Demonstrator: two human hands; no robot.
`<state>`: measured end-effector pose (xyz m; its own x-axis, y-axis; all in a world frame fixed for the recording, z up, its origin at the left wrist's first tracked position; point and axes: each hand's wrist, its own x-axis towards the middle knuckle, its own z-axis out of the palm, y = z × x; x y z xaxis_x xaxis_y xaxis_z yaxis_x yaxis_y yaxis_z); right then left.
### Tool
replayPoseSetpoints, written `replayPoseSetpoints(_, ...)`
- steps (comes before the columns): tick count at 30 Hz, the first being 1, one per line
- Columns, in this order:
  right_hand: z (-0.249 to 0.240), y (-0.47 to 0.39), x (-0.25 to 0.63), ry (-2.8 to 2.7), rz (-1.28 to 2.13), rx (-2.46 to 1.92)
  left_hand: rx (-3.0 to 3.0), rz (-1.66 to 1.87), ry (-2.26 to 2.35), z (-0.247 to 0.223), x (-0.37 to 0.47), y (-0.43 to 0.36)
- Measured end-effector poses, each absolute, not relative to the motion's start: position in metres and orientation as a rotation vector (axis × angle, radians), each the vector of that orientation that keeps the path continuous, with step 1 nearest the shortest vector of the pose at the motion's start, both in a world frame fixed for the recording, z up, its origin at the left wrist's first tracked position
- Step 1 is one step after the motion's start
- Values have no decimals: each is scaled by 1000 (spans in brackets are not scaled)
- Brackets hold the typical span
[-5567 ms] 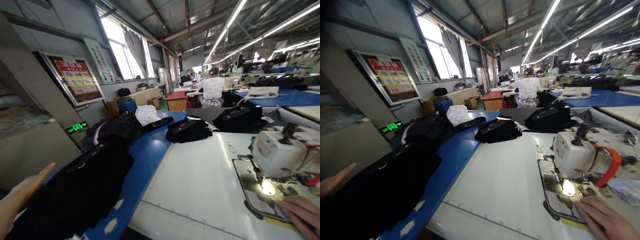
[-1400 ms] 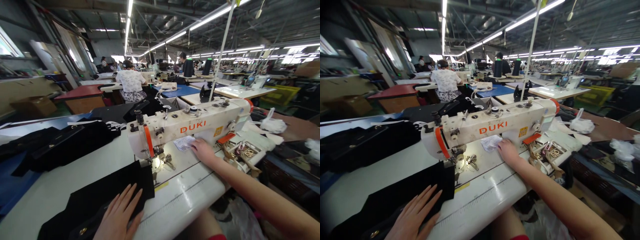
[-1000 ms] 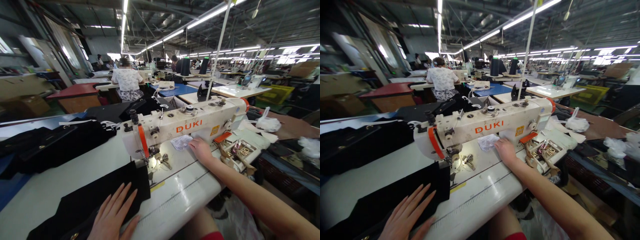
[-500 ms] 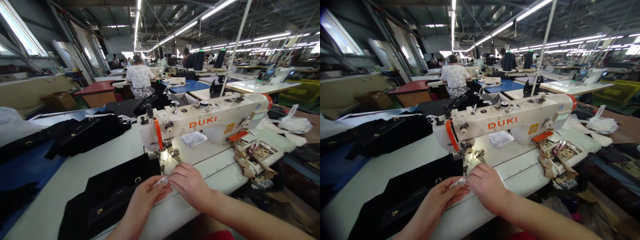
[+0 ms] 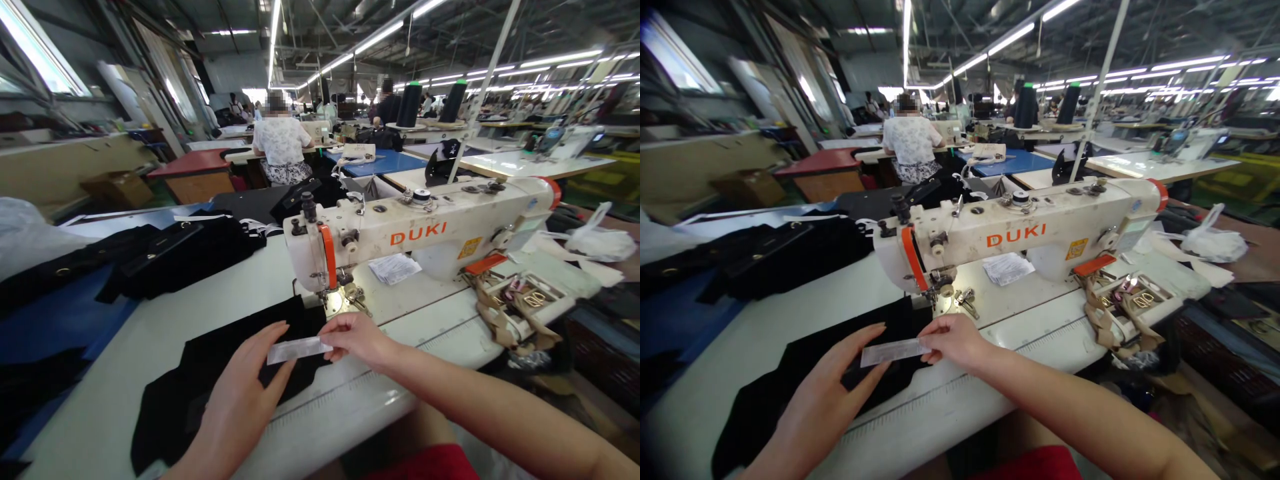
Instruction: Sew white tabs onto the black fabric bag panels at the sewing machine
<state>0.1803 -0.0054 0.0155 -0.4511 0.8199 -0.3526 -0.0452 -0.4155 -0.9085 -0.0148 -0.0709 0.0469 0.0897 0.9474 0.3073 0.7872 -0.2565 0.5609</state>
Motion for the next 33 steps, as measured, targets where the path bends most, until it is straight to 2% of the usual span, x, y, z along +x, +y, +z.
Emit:
replayPoseSetpoints(2, 20, -1, 176, -1151, 1978, -1161, 2737, 928, 1537, 45, -13, -68)
replayPoseSetpoints(4, 23, 2, 173, -1127, 2039, -1163, 3098, 866, 1278, 45, -9, -64)
replayPoseSetpoints(8, 25, 8, 171, -1188, 2072, -1169, 3220, 843, 1102, 46, -5, -51)
replayPoseSetpoints(10, 25, 10, 173, -1308, 1960, -1190, 3179, 806, 1110, 43, -7, -43)
replayPoseSetpoints(12, 23, 8, 180, -1491, 1667, -1226, 3131, 772, 1162, 37, -8, -36)
replayPoseSetpoints(14, 21, 0, 190, -1728, 1220, -1216, 3101, 748, 1220, 30, -9, -29)
replayPoseSetpoints(17, 16, -17, 205, -2163, 624, -1021, 3096, 729, 1251, 20, -6, -22)
replayPoseSetpoints(21, 10, -35, 214, -2566, 231, -846, 3098, 686, 1224, 15, -2, -21)
replayPoseSetpoints(33, 11, -34, 214, -2601, 203, -850, 3167, 567, 1153, 16, -2, -20)
